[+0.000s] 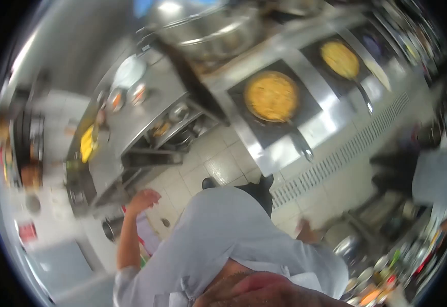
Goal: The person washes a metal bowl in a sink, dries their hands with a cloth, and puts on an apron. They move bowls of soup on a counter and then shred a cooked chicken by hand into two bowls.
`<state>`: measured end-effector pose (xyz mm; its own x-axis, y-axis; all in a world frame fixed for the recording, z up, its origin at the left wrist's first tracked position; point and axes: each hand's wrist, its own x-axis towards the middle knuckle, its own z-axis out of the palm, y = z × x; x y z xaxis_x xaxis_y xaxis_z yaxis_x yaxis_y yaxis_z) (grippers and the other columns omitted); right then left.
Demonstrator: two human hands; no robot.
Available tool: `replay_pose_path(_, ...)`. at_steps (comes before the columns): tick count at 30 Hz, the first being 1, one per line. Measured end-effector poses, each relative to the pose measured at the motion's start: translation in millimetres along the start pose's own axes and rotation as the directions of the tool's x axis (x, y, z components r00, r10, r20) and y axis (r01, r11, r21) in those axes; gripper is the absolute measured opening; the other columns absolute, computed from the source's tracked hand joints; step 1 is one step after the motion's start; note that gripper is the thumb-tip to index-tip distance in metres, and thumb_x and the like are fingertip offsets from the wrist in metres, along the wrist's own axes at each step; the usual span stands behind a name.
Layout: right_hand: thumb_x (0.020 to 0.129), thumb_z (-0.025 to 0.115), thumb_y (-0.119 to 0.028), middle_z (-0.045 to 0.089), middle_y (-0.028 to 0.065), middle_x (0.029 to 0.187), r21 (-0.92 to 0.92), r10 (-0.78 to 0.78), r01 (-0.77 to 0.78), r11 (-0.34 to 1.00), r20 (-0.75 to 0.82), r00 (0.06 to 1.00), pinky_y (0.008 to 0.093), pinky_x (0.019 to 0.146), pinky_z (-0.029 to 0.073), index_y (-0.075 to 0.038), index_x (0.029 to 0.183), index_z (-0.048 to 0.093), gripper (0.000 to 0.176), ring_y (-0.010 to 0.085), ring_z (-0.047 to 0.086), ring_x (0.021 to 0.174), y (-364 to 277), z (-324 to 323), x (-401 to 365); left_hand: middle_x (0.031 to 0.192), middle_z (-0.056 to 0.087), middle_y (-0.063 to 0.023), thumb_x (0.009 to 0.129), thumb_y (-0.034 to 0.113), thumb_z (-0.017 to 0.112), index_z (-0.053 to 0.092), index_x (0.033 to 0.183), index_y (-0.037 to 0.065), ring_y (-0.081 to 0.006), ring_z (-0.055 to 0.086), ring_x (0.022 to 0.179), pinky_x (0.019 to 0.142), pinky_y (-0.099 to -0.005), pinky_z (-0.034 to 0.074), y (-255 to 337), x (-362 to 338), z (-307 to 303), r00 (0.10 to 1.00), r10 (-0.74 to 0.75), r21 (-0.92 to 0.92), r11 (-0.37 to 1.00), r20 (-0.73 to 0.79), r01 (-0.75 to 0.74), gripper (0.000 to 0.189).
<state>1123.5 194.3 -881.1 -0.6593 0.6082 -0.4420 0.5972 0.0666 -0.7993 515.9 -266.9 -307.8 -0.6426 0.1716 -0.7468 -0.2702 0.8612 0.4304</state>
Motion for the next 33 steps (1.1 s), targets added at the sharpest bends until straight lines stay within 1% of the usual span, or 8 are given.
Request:
replay_pose_path(1, 0.086, 0.063, -0.025, 0.072, 0.012, 0.091, -0.64, -0.43, 0.405, 0.653, 0.128, 0.894, 0.0439, 0.068, 0.055, -0.009, 0.103, 0.069, 0.024, 0.0278, 0.069, 0.081, -39, 24, -34, 0.078, 0.07, -0.0052, 0.089, 0.018, 0.063, 0.072, 0.096, 0.004, -0.0102, 0.057, 0.058, 0.054, -0.0254, 0.046, -11, -1, -2, 0.997, 0.075, 0.034, 0.997, 0.015, -0.075, 0.018)
replay_pose_path(3, 0.087, 0.062, -0.027, 0.072, 0.0125, 0.091, -0.499, 0.1, 0.12, 0.858, 0.392, 0.915, 0.0448, 0.069, 0.055, -0.01, 0.101, 0.07, 0.024, 0.0291, 0.069, 0.081, -97, 36, -71, 0.078, 0.07, -0.0057, 0.088, 0.02, 0.064, 0.072, 0.095, 0.005, -0.0112, 0.057, 0.057, 0.054, -0.0266, 0.047, -39, -5, -3, 0.991, 0.128, 0.006, 0.992, -0.026, -0.128, 0.018)
replay_pose_path(5, 0.087, 0.061, -0.029, 0.071, 0.0131, 0.09, -0.526, 0.228, 0.117, 0.842, 0.544, 0.807, 0.0456, 0.07, 0.054, -0.01, 0.099, 0.07, 0.025, 0.0304, 0.069, 0.082, -131, 41, -63, 0.079, 0.07, -0.006, 0.087, 0.021, 0.066, 0.072, 0.095, 0.005, -0.0116, 0.057, 0.057, 0.053, -0.0274, 0.047, -46, -15, 0, 0.995, 0.048, -0.061, 0.997, -0.082, -0.053, 0.02)
replay_pose_path(12, 0.088, 0.058, -0.036, 0.071, 0.015, 0.089, -0.401, -0.151, 0.769, 0.498, 0.833, 0.532, 0.0486, 0.075, 0.053, -0.01, 0.092, 0.072, 0.03, 0.0349, 0.067, 0.086, -268, 117, 104, 0.083, 0.069, -0.0033, 0.09, 0.022, 0.068, 0.07, 0.098, 0.004, -0.0099, 0.061, 0.069, 0.058, -0.0252, 0.048, -205, -28, -5, 0.982, 0.09, -0.414, 0.897, -0.168, -0.153, 0.02)
replay_pose_path(16, 0.089, 0.058, -0.041, 0.07, 0.0174, 0.092, -0.591, -0.12, 0.765, 0.256, 0.766, 0.631, 0.0496, 0.08, 0.052, -0.007, 0.089, 0.071, 0.037, 0.0389, 0.066, 0.092, -466, 256, 183, 0.081, 0.068, -0.002, 0.093, 0.024, 0.068, 0.069, 0.1, 0.005, -0.0082, 0.059, 0.069, 0.058, -0.0243, 0.047, -340, -80, 12, 0.936, -0.039, -0.652, 0.727, -0.35, -0.213, 0.021)
replay_pose_path(17, 0.088, 0.056, -0.024, 0.069, 0.0178, 0.09, -0.525, -0.322, 0.851, 0.014, 0.803, 0.501, 0.0444, 0.072, 0.053, -0.006, 0.087, 0.069, 0.023, 0.0329, 0.068, 0.084, -494, 292, 190, 0.081, 0.068, -0.0017, 0.093, 0.025, 0.068, 0.069, 0.1, 0.005, -0.0078, 0.059, 0.069, 0.058, -0.0241, 0.047, -368, -91, 19, 0.925, -0.086, -0.701, 0.68, -0.371, -0.218, 0.021)
replay_pose_path(21, 0.086, 0.068, -0.026, 0.07, 0.0215, 0.097, -0.48, -0.453, 0.788, 0.386, 0.646, 0.615, 0.0476, 0.085, 0.052, -0.002, 0.102, 0.067, 0.029, 0.0406, 0.067, 0.096, -695, 442, 87, 0.08, 0.067, -0.0007, 0.095, 0.027, 0.067, 0.069, 0.101, 0.006, -0.007, 0.056, 0.066, 0.058, -0.0231, 0.046, -460, -129, 31, 0.875, -0.241, -0.813, 0.529, -0.421, -0.245, 0.022)
replay_pose_path(33, 0.093, 0.062, -0.033, 0.035, 0.0276, 0.154, -0.088, -0.6, 0.994, -0.065, 0.8, 0.031, 0.0519, 0.117, 0.026, -0.001, 0.147, 0.042, 0.066, 0.0439, 0.031, 0.143, -879, 863, -77, 0.081, 0.065, 0.0022, 0.095, 0.024, 0.066, 0.068, 0.1, 0.004, -0.0048, 0.055, 0.071, 0.062, -0.0223, 0.046, -582, -113, -159, 0.794, -0.339, -0.835, 0.425, -0.504, -0.349, 0.02)
